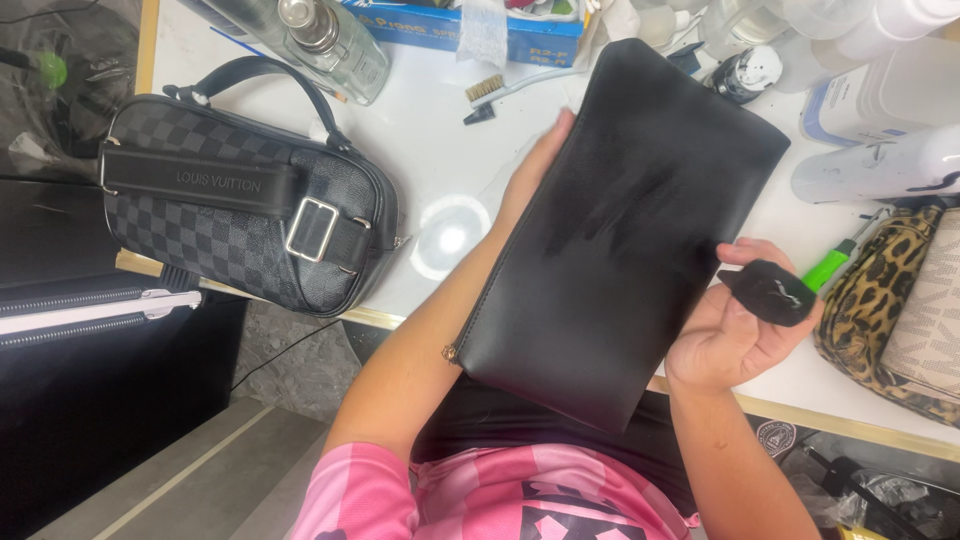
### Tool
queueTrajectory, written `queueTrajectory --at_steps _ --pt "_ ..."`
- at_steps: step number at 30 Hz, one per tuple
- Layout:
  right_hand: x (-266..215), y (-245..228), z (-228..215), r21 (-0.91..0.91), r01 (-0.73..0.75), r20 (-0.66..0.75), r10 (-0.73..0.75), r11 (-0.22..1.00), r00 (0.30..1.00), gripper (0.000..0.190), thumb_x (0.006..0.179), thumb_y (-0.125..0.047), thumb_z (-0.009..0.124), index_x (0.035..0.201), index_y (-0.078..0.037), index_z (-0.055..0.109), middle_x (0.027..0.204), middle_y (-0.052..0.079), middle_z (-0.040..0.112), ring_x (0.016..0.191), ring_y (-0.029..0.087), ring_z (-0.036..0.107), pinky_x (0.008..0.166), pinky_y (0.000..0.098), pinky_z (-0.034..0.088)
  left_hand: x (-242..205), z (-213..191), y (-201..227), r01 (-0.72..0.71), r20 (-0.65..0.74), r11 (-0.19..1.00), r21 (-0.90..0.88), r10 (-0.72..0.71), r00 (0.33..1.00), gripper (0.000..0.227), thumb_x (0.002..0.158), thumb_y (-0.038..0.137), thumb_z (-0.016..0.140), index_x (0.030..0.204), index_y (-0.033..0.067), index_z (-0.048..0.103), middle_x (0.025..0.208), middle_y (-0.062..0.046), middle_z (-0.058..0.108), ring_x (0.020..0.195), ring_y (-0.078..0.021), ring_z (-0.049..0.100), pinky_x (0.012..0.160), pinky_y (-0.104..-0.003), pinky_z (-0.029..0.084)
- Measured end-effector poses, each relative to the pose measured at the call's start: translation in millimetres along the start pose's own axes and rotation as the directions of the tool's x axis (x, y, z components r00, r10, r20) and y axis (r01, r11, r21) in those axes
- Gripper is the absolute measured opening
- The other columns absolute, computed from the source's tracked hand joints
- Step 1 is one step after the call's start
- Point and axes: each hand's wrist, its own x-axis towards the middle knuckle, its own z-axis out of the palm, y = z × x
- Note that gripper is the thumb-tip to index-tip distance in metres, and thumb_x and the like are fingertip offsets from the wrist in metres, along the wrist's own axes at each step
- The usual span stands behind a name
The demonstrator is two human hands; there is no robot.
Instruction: The person applies a liquid from a white bottle onto a black sponge and rubs it over the surface of a black leather bag. The person repeatedly applies the liquid and scrubs different sections of the bag, including the sides and the zipper area, to clean or condition the material.
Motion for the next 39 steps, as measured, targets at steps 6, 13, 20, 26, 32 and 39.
queueTrajectory --at_steps 6,13,20,26,32,39 --pt "26.3 -35.5 13.4 -0.268 0.088 0.327 0.005 0.959 0.945 0.025 0.104 -0.006 0.069 0.119 -0.009 0.050 0.112 0.015 0.073 0.128 0.025 0.053 0.099 0.0344 0.049 31.3 -17.0 -0.8 -0.117 0.070 0.993 0.007 0.116 0.991 0.054 0.119 0.042 0.041 0.137 -0.0049 0.059 0.128 -0.018 0.069 0.119 -0.0273 0.066 0.109 -0.042 0.051" --pt "62.8 -61.1 53.0 -0.552 0.326 0.606 0.101 0.768 0.789 0.018 0.087 -0.002 0.078 0.103 -0.005 0.071 0.109 0.004 0.076 0.117 0.028 0.063 0.095 0.0362 0.043 44.7 -32.0 -8.2 -0.065 0.212 0.993 -0.098 0.085 0.974 0.063 0.119 0.049 0.034 0.138 -0.0057 0.060 0.130 -0.019 0.069 0.120 -0.0274 0.066 0.110 -0.041 0.049" --pt "77.0 -66.2 89.0 -0.586 0.536 0.717 0.081 0.608 0.692 0.026 0.081 -0.005 0.083 0.106 -0.012 0.078 0.109 -0.001 0.074 0.109 0.027 0.059 0.097 0.0392 0.039 45.3 -38.9 -6.5 -0.099 0.168 0.994 -0.037 0.104 0.980 0.064 0.119 0.048 0.035 0.140 -0.0081 0.058 0.129 -0.018 0.070 0.119 -0.0240 0.066 0.110 -0.038 0.050" --pt "80.4 -72.1 96.4 -0.609 0.422 0.655 0.125 0.671 0.745 0.027 0.080 -0.003 0.082 0.105 -0.012 0.076 0.104 -0.001 0.073 0.110 0.026 0.060 0.100 0.0358 0.042 46.6 -38.8 -8.7 -0.078 0.217 0.992 -0.094 0.097 0.971 0.063 0.123 0.048 0.038 0.136 -0.0110 0.058 0.128 -0.019 0.069 0.117 -0.0254 0.066 0.107 -0.039 0.050" --pt "75.7 -70.3 90.6 -0.589 0.464 0.691 0.115 0.662 0.713 0.024 0.073 -0.001 0.081 0.095 -0.009 0.075 0.098 0.002 0.072 0.104 0.029 0.061 0.092 0.0410 0.041 48.2 -37.6 -8.5 -0.096 0.124 0.993 -0.065 0.104 0.987 0.063 0.122 0.045 0.039 0.136 -0.0137 0.056 0.129 -0.020 0.069 0.117 -0.0247 0.066 0.107 -0.037 0.050" --pt "66.8 -76.1 56.3 -0.611 0.429 0.678 0.159 0.666 0.718 0.028 0.077 -0.003 0.080 0.103 -0.012 0.075 0.103 0.001 0.072 0.104 0.026 0.060 0.095 0.0386 0.041 43.0 -32.7 -4.2 -0.038 0.225 0.993 -0.108 0.062 0.972 0.055 0.121 0.040 0.043 0.134 -0.0117 0.059 0.129 -0.021 0.069 0.118 -0.0270 0.067 0.109 -0.039 0.050"
